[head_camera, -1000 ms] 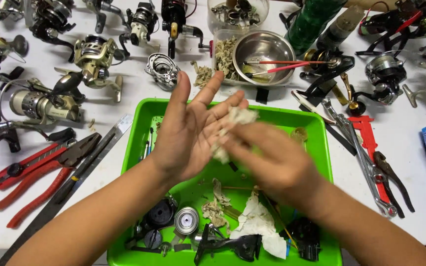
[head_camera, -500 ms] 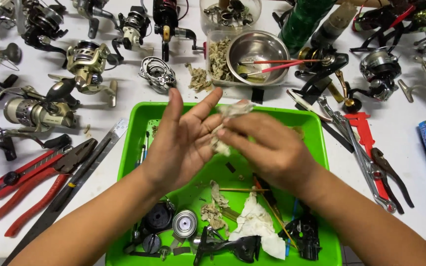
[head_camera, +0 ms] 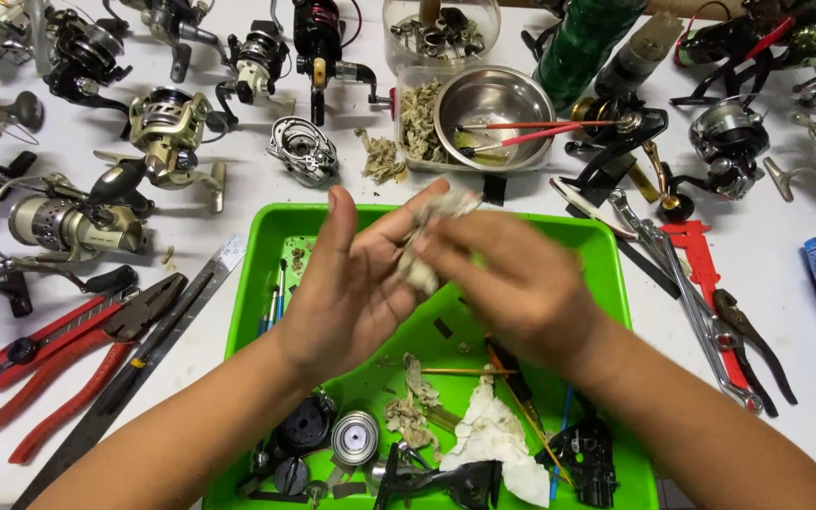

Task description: Disassembling and cleaning the internal components of a fishing reel at a repair workbench.

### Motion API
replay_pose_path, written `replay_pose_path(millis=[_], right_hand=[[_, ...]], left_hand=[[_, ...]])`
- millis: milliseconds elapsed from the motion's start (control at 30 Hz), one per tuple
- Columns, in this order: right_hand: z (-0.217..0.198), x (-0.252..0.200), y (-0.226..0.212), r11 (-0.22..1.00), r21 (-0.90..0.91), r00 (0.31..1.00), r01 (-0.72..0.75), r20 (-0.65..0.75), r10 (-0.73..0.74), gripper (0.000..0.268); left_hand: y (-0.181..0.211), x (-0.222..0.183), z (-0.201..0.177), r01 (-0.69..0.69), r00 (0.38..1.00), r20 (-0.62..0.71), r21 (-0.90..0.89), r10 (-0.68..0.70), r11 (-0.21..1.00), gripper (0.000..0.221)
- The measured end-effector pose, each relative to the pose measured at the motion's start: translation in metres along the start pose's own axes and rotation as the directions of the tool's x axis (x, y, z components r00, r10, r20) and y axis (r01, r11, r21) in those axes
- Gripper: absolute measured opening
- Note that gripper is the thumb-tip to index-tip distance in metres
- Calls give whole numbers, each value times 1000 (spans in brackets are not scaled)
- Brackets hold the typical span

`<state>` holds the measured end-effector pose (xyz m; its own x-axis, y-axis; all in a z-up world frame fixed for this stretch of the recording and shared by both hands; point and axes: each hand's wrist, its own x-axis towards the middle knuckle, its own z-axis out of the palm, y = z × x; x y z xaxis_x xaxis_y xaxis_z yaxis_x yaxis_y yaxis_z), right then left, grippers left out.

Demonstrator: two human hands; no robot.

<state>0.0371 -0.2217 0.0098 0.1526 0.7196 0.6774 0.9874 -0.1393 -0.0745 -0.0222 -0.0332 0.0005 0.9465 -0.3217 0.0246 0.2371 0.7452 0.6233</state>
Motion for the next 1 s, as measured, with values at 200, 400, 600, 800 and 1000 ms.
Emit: replay_pose_path(millis=[200, 400, 600, 800, 1000], right_hand=[[-20, 14, 7, 983, -32, 982, -180, -68, 178, 17], [-15, 19, 1, 996, -14, 995, -87, -60, 86, 17], [-28, 14, 3, 966, 51, 964, -255, -61, 258, 25], [-22, 6, -5, 1000, 6, 998, -30, 49, 30, 28], [-37, -3, 4, 982, -74, 984, -176, 2, 177, 17]], left_hand=[[-7, -1, -11, -4, 986, 166, 49, -4, 999, 98], [-14, -5, -11, -28, 985, 171, 237, -14, 971, 97], [14, -16, 3, -270, 963, 268, 959, 36, 81, 68], [3, -9, -24, -379, 891, 443, 847, 98, -373, 56], [5, -12, -25, -397, 839, 542, 553, -45, -732, 65]])
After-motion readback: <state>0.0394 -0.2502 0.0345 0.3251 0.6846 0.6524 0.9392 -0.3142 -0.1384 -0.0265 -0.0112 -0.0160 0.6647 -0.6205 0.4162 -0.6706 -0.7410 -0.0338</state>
